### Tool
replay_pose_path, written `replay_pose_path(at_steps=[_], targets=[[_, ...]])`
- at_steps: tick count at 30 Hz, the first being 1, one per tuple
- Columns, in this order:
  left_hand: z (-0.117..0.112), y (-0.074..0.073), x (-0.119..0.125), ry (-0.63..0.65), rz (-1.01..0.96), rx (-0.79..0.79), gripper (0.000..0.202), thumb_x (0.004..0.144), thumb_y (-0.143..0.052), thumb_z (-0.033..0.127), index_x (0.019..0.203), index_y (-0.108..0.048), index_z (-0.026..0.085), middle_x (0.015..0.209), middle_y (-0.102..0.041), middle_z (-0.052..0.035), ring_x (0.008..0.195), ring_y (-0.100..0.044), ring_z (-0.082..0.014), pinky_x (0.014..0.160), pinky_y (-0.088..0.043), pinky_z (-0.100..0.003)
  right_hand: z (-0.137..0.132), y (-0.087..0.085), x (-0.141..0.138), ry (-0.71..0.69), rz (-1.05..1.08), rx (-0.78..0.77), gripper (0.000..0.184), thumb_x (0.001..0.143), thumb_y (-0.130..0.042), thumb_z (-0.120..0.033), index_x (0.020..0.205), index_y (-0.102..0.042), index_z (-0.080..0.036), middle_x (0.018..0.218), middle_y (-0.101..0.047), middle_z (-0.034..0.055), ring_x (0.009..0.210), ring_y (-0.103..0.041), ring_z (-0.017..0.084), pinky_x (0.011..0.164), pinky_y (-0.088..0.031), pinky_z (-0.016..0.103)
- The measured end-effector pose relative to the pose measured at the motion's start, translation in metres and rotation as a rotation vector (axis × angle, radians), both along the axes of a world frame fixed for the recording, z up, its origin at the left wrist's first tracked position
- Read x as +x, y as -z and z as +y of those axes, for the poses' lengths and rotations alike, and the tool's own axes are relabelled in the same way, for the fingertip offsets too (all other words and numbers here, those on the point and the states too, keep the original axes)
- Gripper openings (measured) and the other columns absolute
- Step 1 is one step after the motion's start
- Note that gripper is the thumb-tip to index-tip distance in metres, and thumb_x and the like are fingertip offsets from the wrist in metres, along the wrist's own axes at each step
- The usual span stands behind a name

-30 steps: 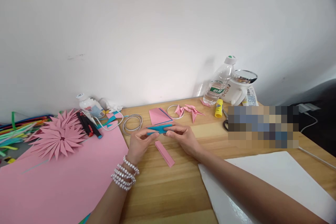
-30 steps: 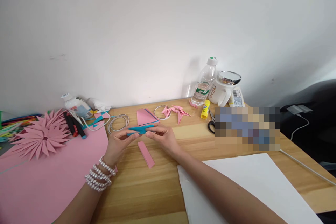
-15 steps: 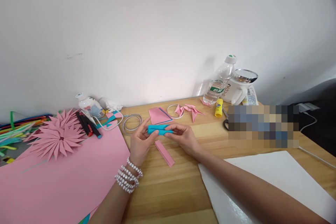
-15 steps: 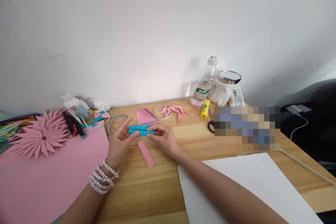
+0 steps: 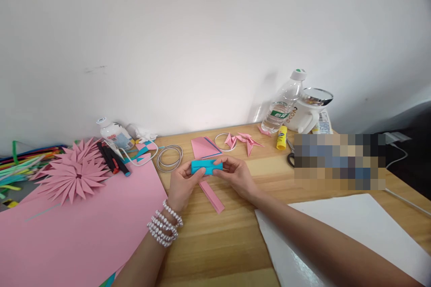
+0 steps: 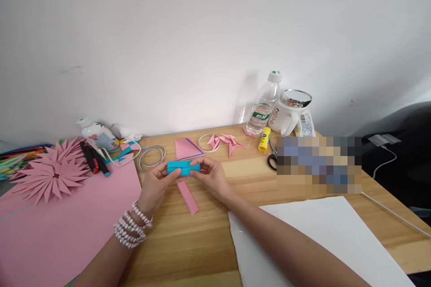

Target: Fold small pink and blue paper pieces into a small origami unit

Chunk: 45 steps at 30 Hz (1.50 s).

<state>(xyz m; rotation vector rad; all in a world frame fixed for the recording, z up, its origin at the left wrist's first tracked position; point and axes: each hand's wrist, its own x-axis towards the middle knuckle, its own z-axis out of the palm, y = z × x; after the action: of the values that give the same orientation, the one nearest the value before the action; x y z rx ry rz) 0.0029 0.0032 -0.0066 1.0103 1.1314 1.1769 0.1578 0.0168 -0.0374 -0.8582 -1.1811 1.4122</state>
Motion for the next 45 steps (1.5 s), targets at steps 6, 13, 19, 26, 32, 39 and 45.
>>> replay_pose_path(at_steps=[6, 13, 19, 26, 32, 39, 45], targets=[[0.0005, 0.0004, 0.0003, 0.007, -0.022, -0.017, 0.034, 0.059, -0.072, 0.026, 0.088, -0.063, 0.011, 0.08, -0.069, -0.0058, 0.075, -0.063, -0.019, 0.072, -0.054, -0.036, 0.0005, 0.0029, -0.0003, -0.027, -0.071, 0.049, 0.021, 0.063, -0.068, -0.03, 0.082, -0.066, -0.022, 0.08, -0.065, 0.0016, 0.075, -0.06, 0.016, 0.073, -0.048, 0.031], [0.0004, 0.0033, -0.001, 0.035, -0.014, -0.017, 0.032, 0.06, -0.071, 0.027, 0.086, -0.064, 0.01, 0.079, -0.069, -0.0057, 0.076, -0.063, -0.0193, 0.076, -0.053, -0.037, 0.0012, 0.0067, 0.0008, -0.031, -0.098, 0.071, 0.021, 0.066, -0.065, -0.024, 0.087, -0.067, -0.023, 0.085, -0.066, 0.0018, 0.079, -0.06, 0.017, 0.075, -0.048, 0.032], [0.0008, 0.0028, -0.0013, 0.028, -0.021, -0.033, 0.029, 0.06, -0.071, 0.03, 0.082, -0.066, 0.011, 0.078, -0.07, -0.0055, 0.075, -0.064, -0.02, 0.074, -0.053, -0.038, 0.0008, 0.0055, 0.0003, -0.027, -0.074, 0.05, 0.019, 0.065, -0.065, -0.022, 0.085, -0.068, -0.022, 0.083, -0.067, 0.0008, 0.075, -0.061, 0.016, 0.073, -0.048, 0.031], [0.0008, 0.0023, -0.0008, 0.001, 0.0, -0.055, 0.028, 0.061, -0.07, 0.031, 0.079, -0.065, 0.01, 0.074, -0.07, -0.0047, 0.07, -0.065, -0.0192, 0.07, -0.055, -0.036, 0.0003, 0.0053, -0.0003, -0.06, -0.066, 0.029, 0.018, 0.065, -0.065, -0.02, 0.083, -0.068, -0.022, 0.083, -0.066, 0.0006, 0.075, -0.06, 0.015, 0.073, -0.047, 0.029], [-0.0003, 0.0006, 0.0002, 0.022, 0.021, -0.068, 0.029, 0.061, -0.07, 0.032, 0.078, -0.065, 0.01, 0.073, -0.07, -0.005, 0.07, -0.065, -0.0204, 0.069, -0.055, -0.037, -0.0006, 0.0016, -0.001, -0.027, -0.075, 0.003, 0.015, 0.062, -0.069, -0.023, 0.077, -0.067, -0.019, 0.075, -0.066, 0.0001, 0.065, -0.057, 0.012, 0.064, -0.046, 0.025], [-0.0003, 0.0016, -0.0003, 0.094, 0.014, -0.096, 0.029, 0.06, -0.072, 0.027, 0.081, -0.065, 0.01, 0.075, -0.07, -0.0052, 0.071, -0.065, -0.0176, 0.07, -0.055, -0.031, -0.0014, 0.0016, -0.001, 0.001, -0.106, 0.008, 0.011, 0.062, -0.068, -0.022, 0.072, -0.067, -0.018, 0.069, -0.063, -0.001, 0.057, -0.052, 0.009, 0.057, -0.041, 0.022], [-0.0008, 0.0006, -0.0009, 0.091, 0.025, -0.103, 0.032, 0.056, -0.075, 0.023, 0.083, -0.065, 0.009, 0.074, -0.07, -0.0053, 0.069, -0.065, -0.0168, 0.07, -0.055, -0.03, -0.0012, 0.0018, -0.0009, -0.001, -0.111, 0.001, 0.012, 0.063, -0.068, -0.023, 0.073, -0.067, -0.017, 0.066, -0.061, -0.0009, 0.056, -0.05, 0.009, 0.054, -0.04, 0.022]])
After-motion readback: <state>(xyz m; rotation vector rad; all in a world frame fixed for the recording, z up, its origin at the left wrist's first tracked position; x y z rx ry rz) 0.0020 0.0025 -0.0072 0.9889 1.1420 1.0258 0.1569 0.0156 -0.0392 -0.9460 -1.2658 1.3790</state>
